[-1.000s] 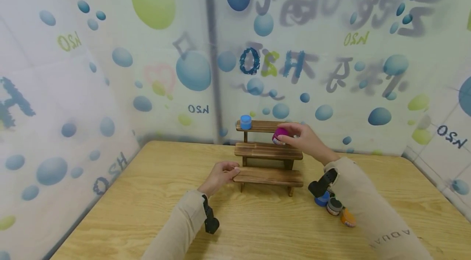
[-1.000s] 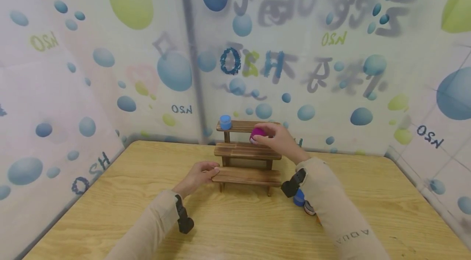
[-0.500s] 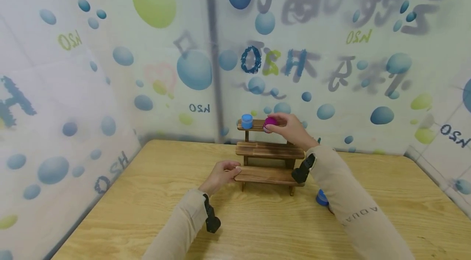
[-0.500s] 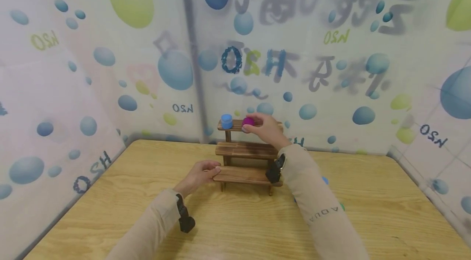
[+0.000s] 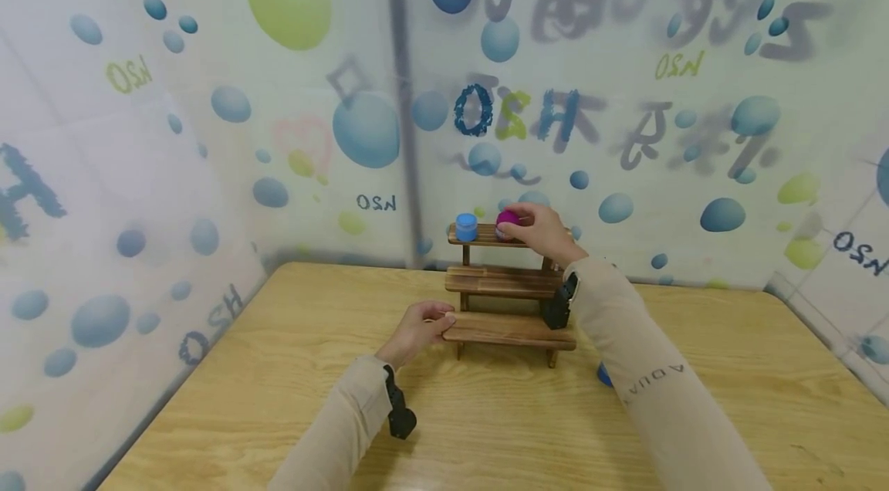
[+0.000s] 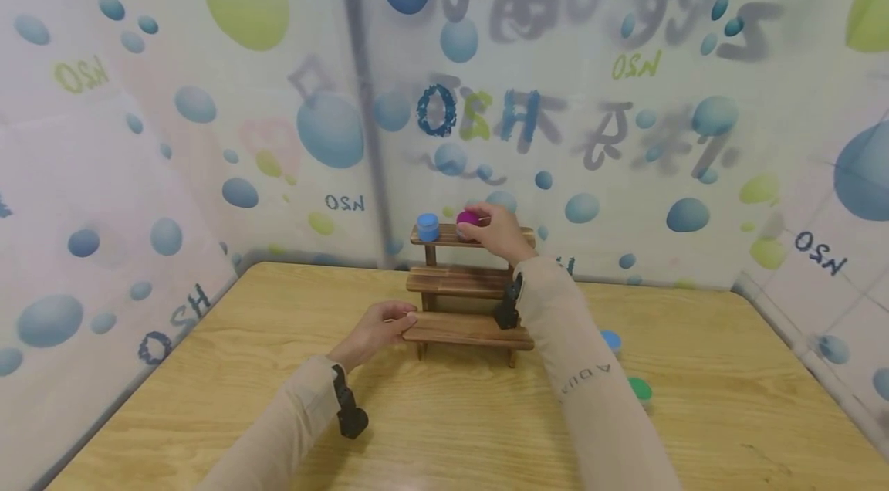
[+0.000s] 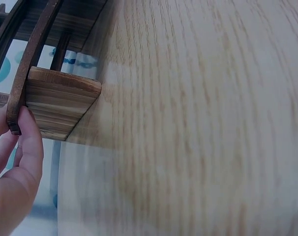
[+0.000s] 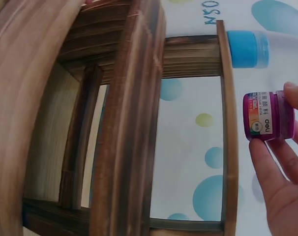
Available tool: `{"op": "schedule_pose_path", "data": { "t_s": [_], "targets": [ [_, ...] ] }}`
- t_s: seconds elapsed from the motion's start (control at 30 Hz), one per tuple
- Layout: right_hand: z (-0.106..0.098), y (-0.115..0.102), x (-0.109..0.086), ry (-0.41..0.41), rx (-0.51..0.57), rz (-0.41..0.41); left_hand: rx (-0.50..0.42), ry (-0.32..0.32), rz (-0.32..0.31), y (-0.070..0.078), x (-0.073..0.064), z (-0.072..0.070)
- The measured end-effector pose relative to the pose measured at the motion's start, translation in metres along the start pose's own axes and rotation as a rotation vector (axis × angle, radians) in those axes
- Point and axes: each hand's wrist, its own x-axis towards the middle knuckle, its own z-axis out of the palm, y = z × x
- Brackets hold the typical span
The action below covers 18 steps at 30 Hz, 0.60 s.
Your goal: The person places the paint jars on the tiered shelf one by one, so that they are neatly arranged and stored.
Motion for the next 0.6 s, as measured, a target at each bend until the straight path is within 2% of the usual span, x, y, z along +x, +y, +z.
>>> {"op": "schedule_pose_path", "data": {
  "t_s": [0.23,0.6],
  "targets": [
    [-0.0003,0.0052,0.0043,-0.016,-0.019,-0.016,-0.005,-0.004,-0.005,0.0,0.0003,-0.0001],
    [0.0025,0.0097,0.0059,-0.01,0.033,0.004,0.0,0.005,-0.022,0.0004,0.0007,-0.0004]
  ]
}}
